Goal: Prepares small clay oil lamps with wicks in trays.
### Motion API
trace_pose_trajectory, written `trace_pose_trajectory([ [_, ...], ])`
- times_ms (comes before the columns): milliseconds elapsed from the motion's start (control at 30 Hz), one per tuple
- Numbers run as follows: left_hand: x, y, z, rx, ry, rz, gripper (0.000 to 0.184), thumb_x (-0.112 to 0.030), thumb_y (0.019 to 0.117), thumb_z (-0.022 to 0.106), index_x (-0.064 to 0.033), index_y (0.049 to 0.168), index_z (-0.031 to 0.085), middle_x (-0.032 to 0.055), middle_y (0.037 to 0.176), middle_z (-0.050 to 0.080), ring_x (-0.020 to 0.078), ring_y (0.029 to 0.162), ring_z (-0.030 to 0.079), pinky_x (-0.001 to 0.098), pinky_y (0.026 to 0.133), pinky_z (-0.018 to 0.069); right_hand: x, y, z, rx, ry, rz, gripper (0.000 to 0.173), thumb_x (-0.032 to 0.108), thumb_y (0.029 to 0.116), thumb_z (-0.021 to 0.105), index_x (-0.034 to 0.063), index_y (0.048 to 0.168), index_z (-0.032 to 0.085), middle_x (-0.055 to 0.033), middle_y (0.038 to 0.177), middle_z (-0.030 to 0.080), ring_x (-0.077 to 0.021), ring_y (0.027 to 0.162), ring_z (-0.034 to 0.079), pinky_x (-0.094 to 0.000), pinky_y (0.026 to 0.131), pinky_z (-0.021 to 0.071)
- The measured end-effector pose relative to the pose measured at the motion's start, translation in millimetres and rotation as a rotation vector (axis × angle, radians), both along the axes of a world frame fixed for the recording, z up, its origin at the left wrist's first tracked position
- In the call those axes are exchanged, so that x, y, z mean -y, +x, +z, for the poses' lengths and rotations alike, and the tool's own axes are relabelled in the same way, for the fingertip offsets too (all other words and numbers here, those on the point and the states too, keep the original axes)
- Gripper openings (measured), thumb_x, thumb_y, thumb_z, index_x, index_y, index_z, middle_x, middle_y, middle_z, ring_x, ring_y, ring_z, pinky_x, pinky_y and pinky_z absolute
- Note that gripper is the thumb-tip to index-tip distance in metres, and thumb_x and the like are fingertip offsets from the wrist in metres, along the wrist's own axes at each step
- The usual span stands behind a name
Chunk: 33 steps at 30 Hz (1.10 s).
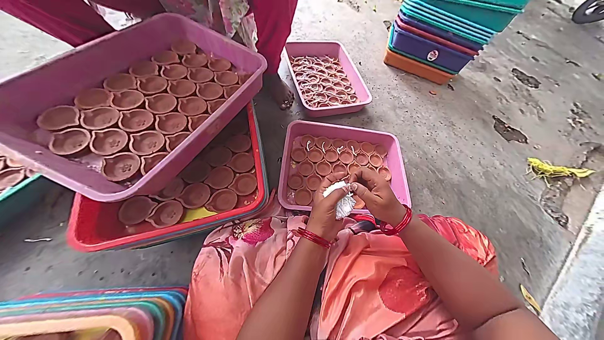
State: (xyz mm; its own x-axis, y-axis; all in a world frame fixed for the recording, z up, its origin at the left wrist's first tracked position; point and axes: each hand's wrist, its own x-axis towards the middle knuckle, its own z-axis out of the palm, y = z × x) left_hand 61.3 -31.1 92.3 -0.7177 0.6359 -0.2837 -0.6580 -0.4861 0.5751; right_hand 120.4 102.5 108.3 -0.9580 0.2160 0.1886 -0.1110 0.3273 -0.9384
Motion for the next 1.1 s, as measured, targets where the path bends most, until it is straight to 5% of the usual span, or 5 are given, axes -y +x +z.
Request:
trace_pose_trajectory([
  [367, 0, -4, -2, -0.009, -0.209, 0.083, 0.020, 0.006, 0.0966, 0.049, -0.0038, 0.107, 0.063, 0.0049, 0.088, 0.067, 0.0116, 0.075, 0.066, 0.0275, 0.071, 0.0576, -19, -1, 7, -0.027, -0.316, -0.099, 0.020, 0.007, 0.1018, 0.041, 0.0167, 0.097, 0.058, 0.0080, 0.082, 0.060, -0.0023, 0.071, 0.060, -0.0215, 0.071, 0.0548],
  [533, 1, -6, -7, -0.211, -0.369, 0.211, 0.021, 0.005, 0.0918, 0.053, -0.0026, 0.104, 0.068, 0.0047, 0.095, 0.068, 0.0107, 0.080, 0.065, 0.0276, 0.072, 0.0568, -21, 1, 8, 0.023, -0.370, -0.011, 0.020, 0.008, 0.1016, 0.044, 0.0151, 0.095, 0.062, 0.0062, 0.081, 0.062, -0.0031, 0.072, 0.061, -0.0219, 0.073, 0.0546],
  [833, 4, -5, 5, 0.039, -0.018, 0.107, 0.023, 0.003, 0.0985, 0.043, -0.0071, 0.108, 0.061, 0.0038, 0.089, 0.067, 0.0116, 0.078, 0.067, 0.0276, 0.073, 0.0588, -12, 1, 15, 0.117, -0.204, -0.039, 0.012, 0.003, 0.0955, 0.055, 0.0109, 0.093, 0.064, 0.0075, 0.080, 0.062, -0.0003, 0.073, 0.060, -0.0191, 0.071, 0.0531],
  [1100, 3, 0, 3, 0.011, -0.012, 0.056, 0.024, 0.007, 0.0941, 0.051, -0.0070, 0.110, 0.062, 0.0041, 0.089, 0.069, 0.0119, 0.078, 0.069, 0.0290, 0.075, 0.0596, 1, -1, 7, 0.029, -0.132, -0.055, 0.008, 0.000, 0.0922, 0.063, 0.0065, 0.094, 0.068, 0.0055, 0.084, 0.067, 0.0002, 0.074, 0.062, -0.0191, 0.071, 0.0553],
])
